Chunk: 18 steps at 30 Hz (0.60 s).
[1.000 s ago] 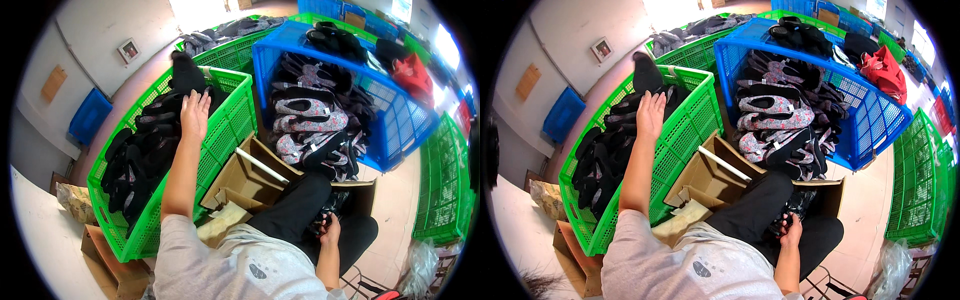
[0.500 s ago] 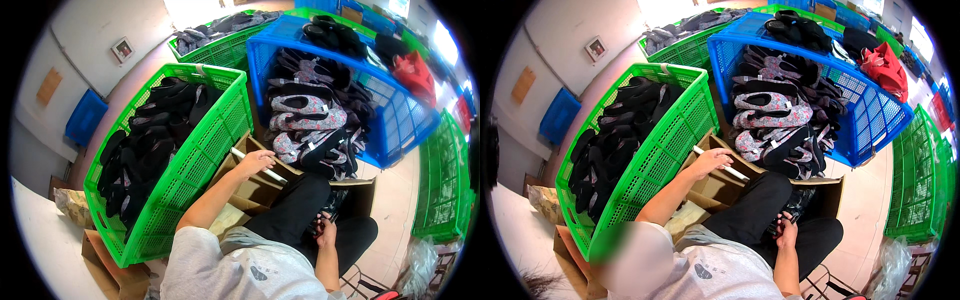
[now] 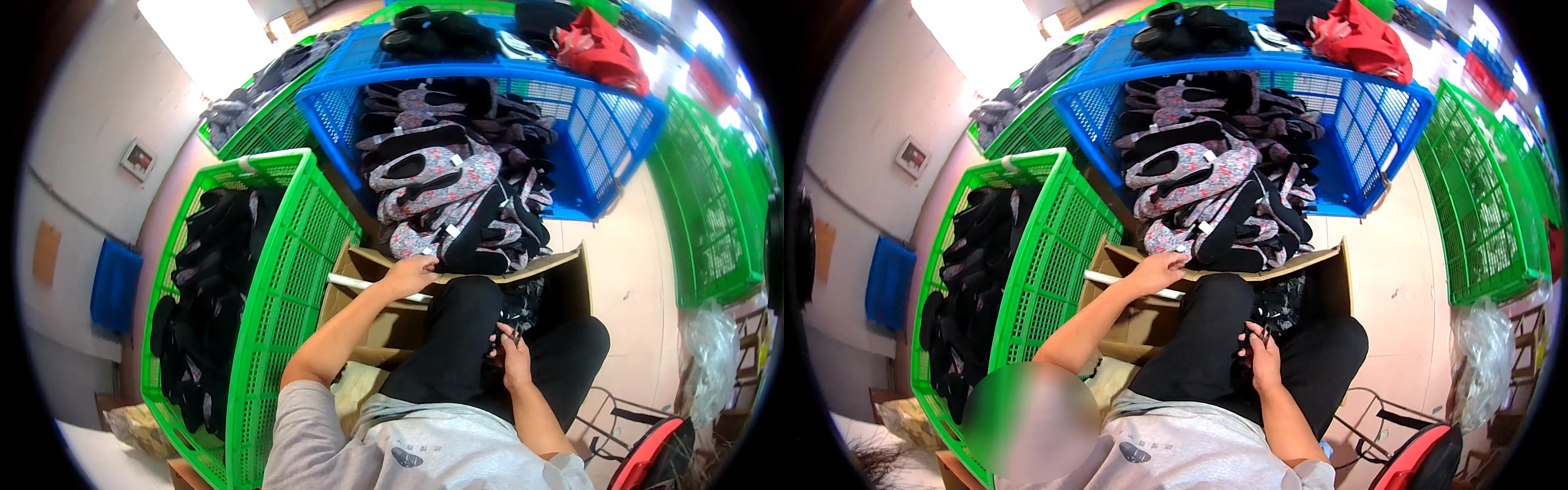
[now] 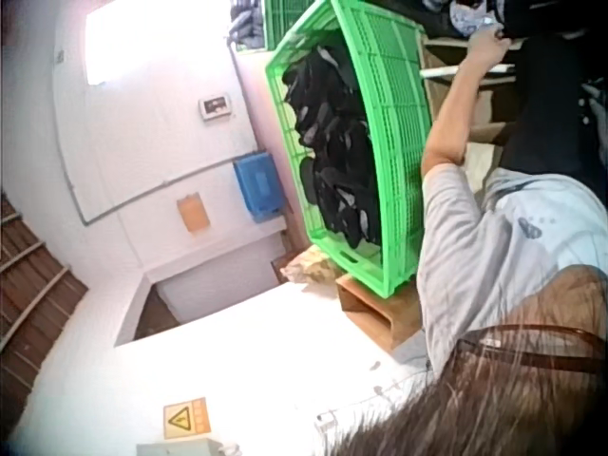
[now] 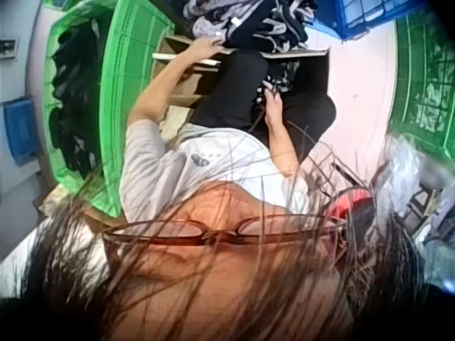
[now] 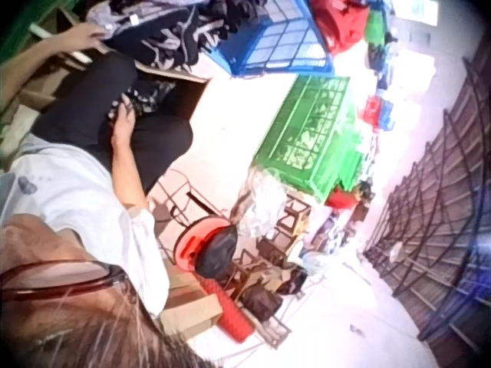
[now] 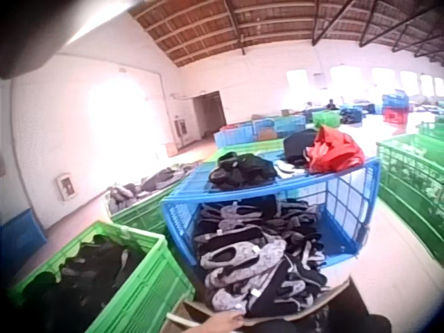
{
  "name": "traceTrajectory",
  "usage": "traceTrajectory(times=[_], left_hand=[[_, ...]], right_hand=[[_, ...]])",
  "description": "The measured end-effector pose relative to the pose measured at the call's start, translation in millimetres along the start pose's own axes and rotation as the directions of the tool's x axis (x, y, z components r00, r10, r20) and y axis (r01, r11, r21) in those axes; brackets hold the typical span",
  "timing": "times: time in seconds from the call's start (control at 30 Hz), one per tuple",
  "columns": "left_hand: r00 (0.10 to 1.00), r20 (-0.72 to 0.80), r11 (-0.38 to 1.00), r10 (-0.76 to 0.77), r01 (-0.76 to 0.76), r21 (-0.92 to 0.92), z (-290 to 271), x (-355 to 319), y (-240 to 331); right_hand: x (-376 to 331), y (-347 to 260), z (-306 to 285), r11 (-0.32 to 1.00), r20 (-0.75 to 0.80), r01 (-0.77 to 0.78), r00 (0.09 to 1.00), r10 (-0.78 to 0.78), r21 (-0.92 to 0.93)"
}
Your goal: The person sits on the floor and assembles slippers by hand. They pick up a slipper upper and a sole, align them, and press the edges together to attach them. The person handles the items one at a time, repeating the process for multiple pairs.
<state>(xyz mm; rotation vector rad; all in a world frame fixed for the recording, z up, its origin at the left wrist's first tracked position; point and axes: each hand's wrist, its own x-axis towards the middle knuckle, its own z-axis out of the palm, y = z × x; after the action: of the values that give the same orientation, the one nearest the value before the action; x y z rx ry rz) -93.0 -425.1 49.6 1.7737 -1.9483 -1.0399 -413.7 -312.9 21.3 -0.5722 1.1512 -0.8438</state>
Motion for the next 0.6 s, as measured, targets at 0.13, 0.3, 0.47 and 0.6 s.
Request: traceTrajectory(times=[0.13,0.3,0.47,0.6], left_hand=[[0.914,-0.333,0.941,0.230,-0.122,0.316,-3,53,0],[0.849,-0.491,0.967,0.193,-0.079,0.243,-24,136,4],[0.891,-0.447,0.995,-0.081,0.050,-0.081,-29,173,47],[0.875,-0.480,0.998,-0.065,0.059,-0.029,-10,194,41]], right_hand=[[-1,-7,5,1.000,-0.006,-0.023,1.000,0.023,0.001],[-1,-10,9,0.996,-0.009,-0.071,0.997,0.072,0.055],[1,-8,4,0.996,-0.026,-0.066,0.997,0.068,0.057],[3,-5,1,0.993,-0.052,-0.054,0.997,0.060,0.105]])
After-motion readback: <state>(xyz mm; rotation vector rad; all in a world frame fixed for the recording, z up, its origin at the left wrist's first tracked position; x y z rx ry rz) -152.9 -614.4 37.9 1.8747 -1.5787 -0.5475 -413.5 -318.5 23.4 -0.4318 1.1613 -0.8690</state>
